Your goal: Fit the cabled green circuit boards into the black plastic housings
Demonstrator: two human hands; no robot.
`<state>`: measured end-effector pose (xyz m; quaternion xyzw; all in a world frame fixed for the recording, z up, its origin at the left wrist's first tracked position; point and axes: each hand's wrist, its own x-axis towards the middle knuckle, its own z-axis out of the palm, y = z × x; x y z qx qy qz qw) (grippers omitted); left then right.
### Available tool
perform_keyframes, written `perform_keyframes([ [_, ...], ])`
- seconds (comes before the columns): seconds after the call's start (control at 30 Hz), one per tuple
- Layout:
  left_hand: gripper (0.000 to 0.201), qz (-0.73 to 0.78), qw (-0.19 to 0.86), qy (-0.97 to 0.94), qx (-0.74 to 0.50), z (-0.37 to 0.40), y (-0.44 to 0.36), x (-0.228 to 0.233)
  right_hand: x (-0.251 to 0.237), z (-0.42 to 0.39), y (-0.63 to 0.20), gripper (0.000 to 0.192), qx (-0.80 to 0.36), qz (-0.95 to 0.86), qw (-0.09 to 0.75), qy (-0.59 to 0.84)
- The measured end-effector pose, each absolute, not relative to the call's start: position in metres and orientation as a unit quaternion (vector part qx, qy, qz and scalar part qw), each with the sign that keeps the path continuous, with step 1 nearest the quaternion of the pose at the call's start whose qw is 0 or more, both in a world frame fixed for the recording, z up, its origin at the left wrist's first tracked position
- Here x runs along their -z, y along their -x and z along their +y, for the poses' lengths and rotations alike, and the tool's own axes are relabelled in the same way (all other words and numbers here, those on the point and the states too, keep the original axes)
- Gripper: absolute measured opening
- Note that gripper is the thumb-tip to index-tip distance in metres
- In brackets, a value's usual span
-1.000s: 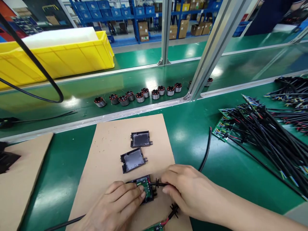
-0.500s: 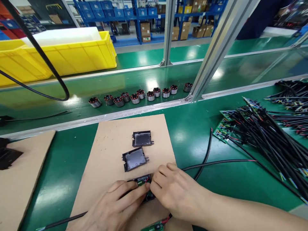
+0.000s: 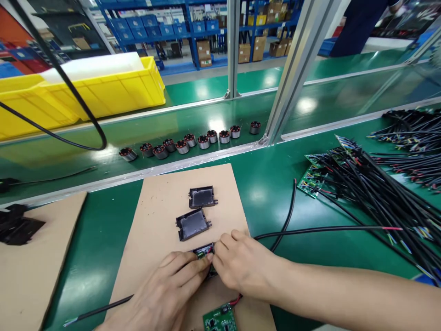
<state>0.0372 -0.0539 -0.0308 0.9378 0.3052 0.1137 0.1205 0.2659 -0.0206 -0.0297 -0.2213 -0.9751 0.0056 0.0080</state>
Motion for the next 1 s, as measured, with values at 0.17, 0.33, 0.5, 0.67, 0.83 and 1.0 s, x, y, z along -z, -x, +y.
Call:
perform_keyframes([
  [0.17, 0.049, 0.283, 0.121, -0.941, -0.140, -0.053, -0.034, 0.024, 0.033, -0.017, -0.280, 0.021, -0.145, -0.946, 0.038, 0.286],
  [0.33, 0.068, 0.305, 0.057, -0.943, -0.122, -0.063, -0.039, 0.037, 0.037, -0.018, -0.279, 0.024, -0.153, -0.945, 0.079, 0.277],
  [0.5, 0.074, 0.334, 0.045, -0.935, -0.110, -0.067, -0.046, 0.044, 0.041, -0.019, -0.275, 0.022, -0.129, -0.954, 0.101, 0.249],
  [0.67, 0.069, 0.347, 0.130, -0.918, -0.139, -0.065, -0.039, 0.037, 0.048, -0.019, -0.277, 0.029, -0.153, -0.941, 0.132, 0.271],
  [0.83, 0.067, 0.418, 0.219, -0.856, -0.209, -0.062, -0.027, 0.027, 0.046, -0.020, -0.281, 0.022, -0.194, -0.916, 0.164, 0.310],
  [1.0, 0.082, 0.445, 0.190, -0.856, -0.184, -0.057, -0.027, 0.036, 0.048, -0.023, -0.283, 0.023, -0.188, -0.910, 0.209, 0.304],
])
